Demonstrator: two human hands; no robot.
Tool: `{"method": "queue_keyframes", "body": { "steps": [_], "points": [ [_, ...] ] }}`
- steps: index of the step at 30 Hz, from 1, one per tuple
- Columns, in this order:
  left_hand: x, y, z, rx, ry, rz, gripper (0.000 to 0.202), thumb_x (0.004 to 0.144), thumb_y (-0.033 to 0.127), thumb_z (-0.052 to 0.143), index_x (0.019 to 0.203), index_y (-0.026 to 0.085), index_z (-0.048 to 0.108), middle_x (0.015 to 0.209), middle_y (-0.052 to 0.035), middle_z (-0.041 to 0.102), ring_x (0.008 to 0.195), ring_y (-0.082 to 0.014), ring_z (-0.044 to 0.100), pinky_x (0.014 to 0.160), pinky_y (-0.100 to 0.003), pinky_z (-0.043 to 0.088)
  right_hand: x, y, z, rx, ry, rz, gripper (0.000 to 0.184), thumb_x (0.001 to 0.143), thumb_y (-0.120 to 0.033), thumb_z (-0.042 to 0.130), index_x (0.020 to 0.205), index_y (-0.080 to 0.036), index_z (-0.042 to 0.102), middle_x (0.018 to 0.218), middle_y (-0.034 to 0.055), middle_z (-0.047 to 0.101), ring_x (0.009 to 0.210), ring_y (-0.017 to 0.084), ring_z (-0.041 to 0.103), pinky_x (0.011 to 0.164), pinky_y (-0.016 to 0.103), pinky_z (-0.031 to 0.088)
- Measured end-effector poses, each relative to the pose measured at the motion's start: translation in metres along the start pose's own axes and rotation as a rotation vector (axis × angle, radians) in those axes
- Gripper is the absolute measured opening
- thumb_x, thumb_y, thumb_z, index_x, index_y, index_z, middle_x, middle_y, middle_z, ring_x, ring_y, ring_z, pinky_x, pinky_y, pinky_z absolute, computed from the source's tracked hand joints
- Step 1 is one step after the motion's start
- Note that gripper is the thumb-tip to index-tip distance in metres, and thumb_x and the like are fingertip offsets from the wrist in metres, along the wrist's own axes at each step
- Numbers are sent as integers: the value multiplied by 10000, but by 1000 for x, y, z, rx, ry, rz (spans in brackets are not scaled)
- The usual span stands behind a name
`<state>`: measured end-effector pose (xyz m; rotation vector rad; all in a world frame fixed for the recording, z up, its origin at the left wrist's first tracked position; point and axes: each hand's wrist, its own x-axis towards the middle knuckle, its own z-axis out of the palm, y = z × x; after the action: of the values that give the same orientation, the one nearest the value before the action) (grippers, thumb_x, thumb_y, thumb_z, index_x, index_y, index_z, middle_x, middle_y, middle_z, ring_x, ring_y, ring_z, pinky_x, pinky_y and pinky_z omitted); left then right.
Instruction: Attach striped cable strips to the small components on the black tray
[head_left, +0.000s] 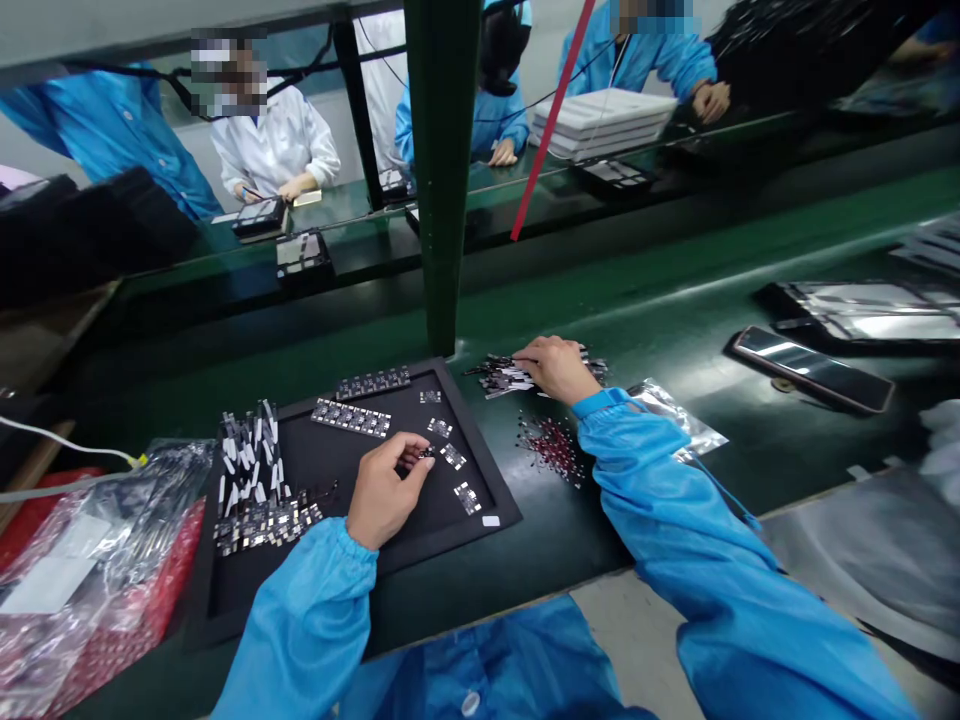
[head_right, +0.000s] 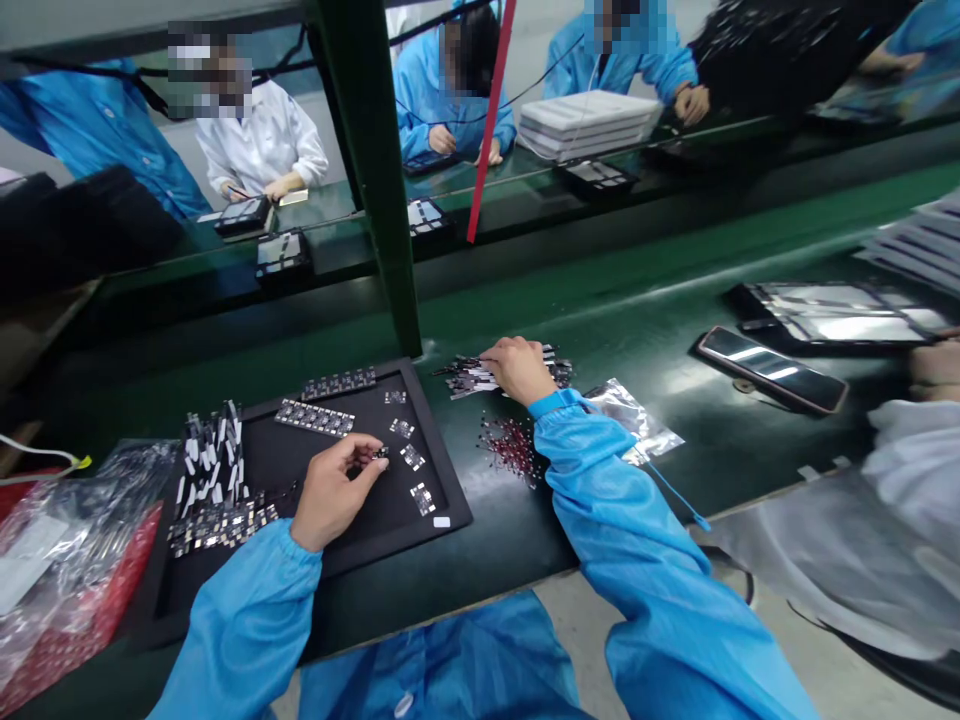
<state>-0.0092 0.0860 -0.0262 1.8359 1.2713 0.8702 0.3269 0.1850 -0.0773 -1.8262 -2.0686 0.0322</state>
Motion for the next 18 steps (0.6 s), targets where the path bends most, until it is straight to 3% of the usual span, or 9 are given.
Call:
{"method": "queue_keyframes", "body": {
  "steps": [10,18],
  "points": [
    [-2,0,-2,-151,12,-130,180,809,267,719,966,180,696,852,-32,700,799,-163,657,760,-287,535,0,0,4,49,11,-68,229,916,-227,522,889,-180,744,926,101,754,895,252,662,858,354,431],
    [-1,0,-4,-285,19,-200,202,779,240,740,958,162,687,825,-35,666,781,-153,650,734,-278,544,-7,-2,-12,139,182,-58,238,969,-299,449,944,-194,661,912,116,731,885,272,662,912,401,456]
  ]
}}
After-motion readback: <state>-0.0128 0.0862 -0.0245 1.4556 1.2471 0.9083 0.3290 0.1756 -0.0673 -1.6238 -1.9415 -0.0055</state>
